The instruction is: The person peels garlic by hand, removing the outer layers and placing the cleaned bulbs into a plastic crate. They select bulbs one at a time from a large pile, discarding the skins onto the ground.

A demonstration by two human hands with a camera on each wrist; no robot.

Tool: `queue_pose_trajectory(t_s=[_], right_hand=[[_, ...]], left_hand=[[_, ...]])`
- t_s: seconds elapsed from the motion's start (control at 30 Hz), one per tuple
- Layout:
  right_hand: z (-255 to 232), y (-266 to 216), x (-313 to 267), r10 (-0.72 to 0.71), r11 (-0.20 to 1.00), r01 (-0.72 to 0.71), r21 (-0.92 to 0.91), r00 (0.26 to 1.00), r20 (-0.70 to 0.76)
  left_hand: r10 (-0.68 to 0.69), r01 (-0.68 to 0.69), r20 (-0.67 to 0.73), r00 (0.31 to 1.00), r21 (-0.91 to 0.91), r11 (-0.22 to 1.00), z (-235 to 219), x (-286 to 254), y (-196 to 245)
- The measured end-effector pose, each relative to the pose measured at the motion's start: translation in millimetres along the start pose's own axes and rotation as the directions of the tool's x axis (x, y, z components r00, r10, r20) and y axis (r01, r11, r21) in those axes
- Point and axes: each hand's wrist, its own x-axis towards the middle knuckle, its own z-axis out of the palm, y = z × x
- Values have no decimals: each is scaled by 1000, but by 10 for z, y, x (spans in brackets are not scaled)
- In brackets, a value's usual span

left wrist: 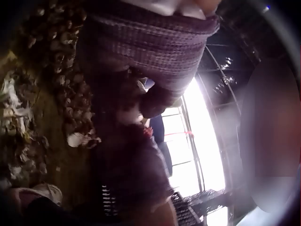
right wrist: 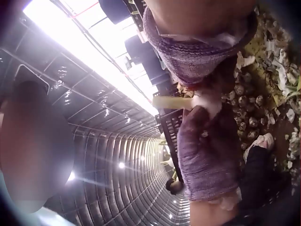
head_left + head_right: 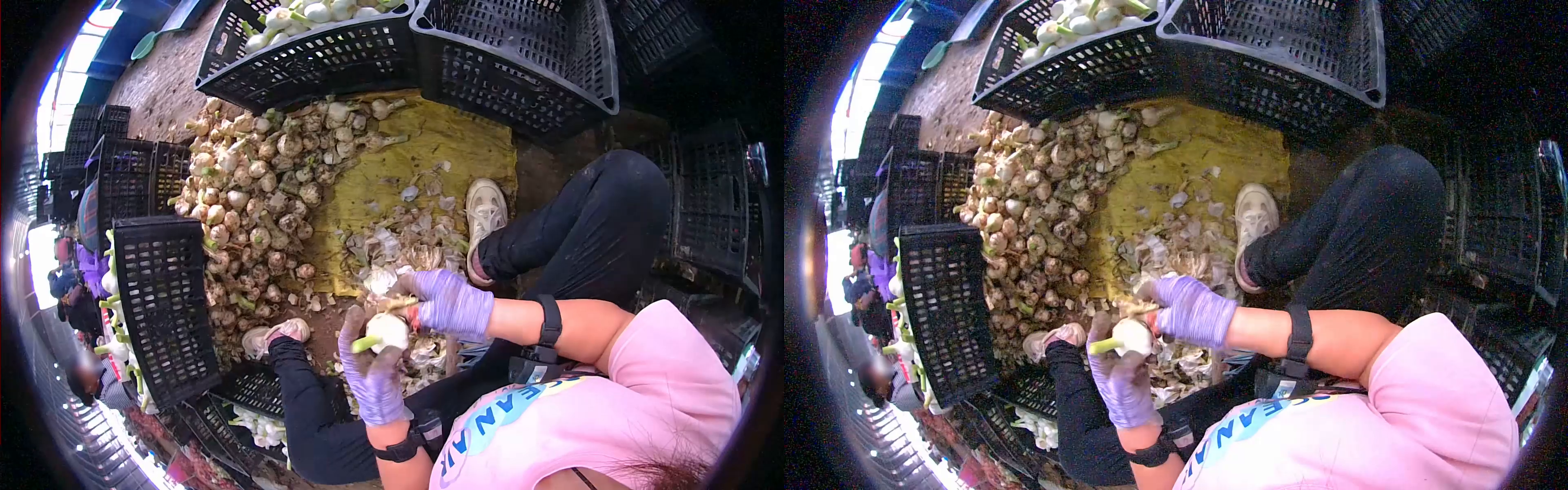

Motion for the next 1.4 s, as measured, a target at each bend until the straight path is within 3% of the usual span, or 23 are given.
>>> queue_pose_trajectory(t_s=[0.03,0.13,0.2,0.3,0.33,0.4,0.47,0.5,0.53,0.6,0.67,0.7,0.73,0.77,0.8,0.83,0.9,1.07,1.17,1.27,1.3,1.33,1.4], right_hand=[[6,-6,13,-1,1000,1,0,1000,-1],[31,-30,48,231,799,-279,532,960,156],[62,79,71,138,808,-167,564,986,95],[2,-17,3,-169,983,172,71,985,-36],[2,-13,-1,-169,983,171,71,985,-35],[15,0,-14,-584,727,556,-403,809,64],[47,59,25,-465,855,453,-254,885,12],[-7,-83,21,-245,911,279,303,958,-146],[-72,-170,47,35,622,96,777,988,-150],[-305,-179,117,-121,392,192,900,980,-157],[-308,-199,110,-137,427,218,877,975,-176],[-258,-152,154,-257,724,400,562,913,-317],[-218,-119,170,-419,860,494,124,824,-381],[-224,-182,76,-364,927,371,49,924,-119],[-245,-253,62,-349,899,368,-237,930,121],[-225,-309,43,-367,852,416,-319,908,204],[-136,-218,57,-531,710,594,-379,804,266],[-67,-206,-19,-560,748,616,-247,786,263],[-30,-129,-27,-504,801,557,-218,825,256],[17,-129,-16,-54,998,61,-13,956,288],[28,-180,-44,-105,972,56,228,973,208],[23,-152,-37,-104,972,56,228,973,207],[12,-138,-6,32,810,-141,569,980,198]], left_hand=[[-24,25,12,1000,-104,994,59,-6,51],[-130,153,110,985,-235,960,-57,73,25],[-80,116,148,986,-257,959,-45,86,-23],[-64,66,30,998,-91,994,-88,72,-46],[-64,66,29,998,-91,994,-159,103,-101],[-175,155,-82,981,-213,965,-217,174,-180],[-139,127,-47,989,-204,971,-202,139,-171],[-77,77,11,997,-243,967,-210,108,-153],[-11,29,66,998,-284,958,-229,78,-149],[-12,60,118,993,-404,913,-354,110,-201],[-55,-4,-104,993,-500,866,-346,102,-195],[-23,-53,-147,989,-491,870,-385,101,-226],[-25,-52,-148,989,-490,870,-387,91,-216],[-8,-55,-134,991,-458,887,-332,75,-147],[8,-58,-119,993,-425,903,-301,63,-108],[60,-75,-54,997,-341,937,-327,83,-81],[78,-82,-28,997,-238,968,-273,38,31],[167,-166,-1,986,46,985,-327,16,50],[84,-87,59,995,45,995,-303,5,145],[64,-69,62,996,91,993,-284,-11,150],[83,-88,45,996,123,989,-275,-14,144],[82,-87,45,996,123,989,-274,-7,129],[195,-205,78,978,150,967,-279,14,101]])
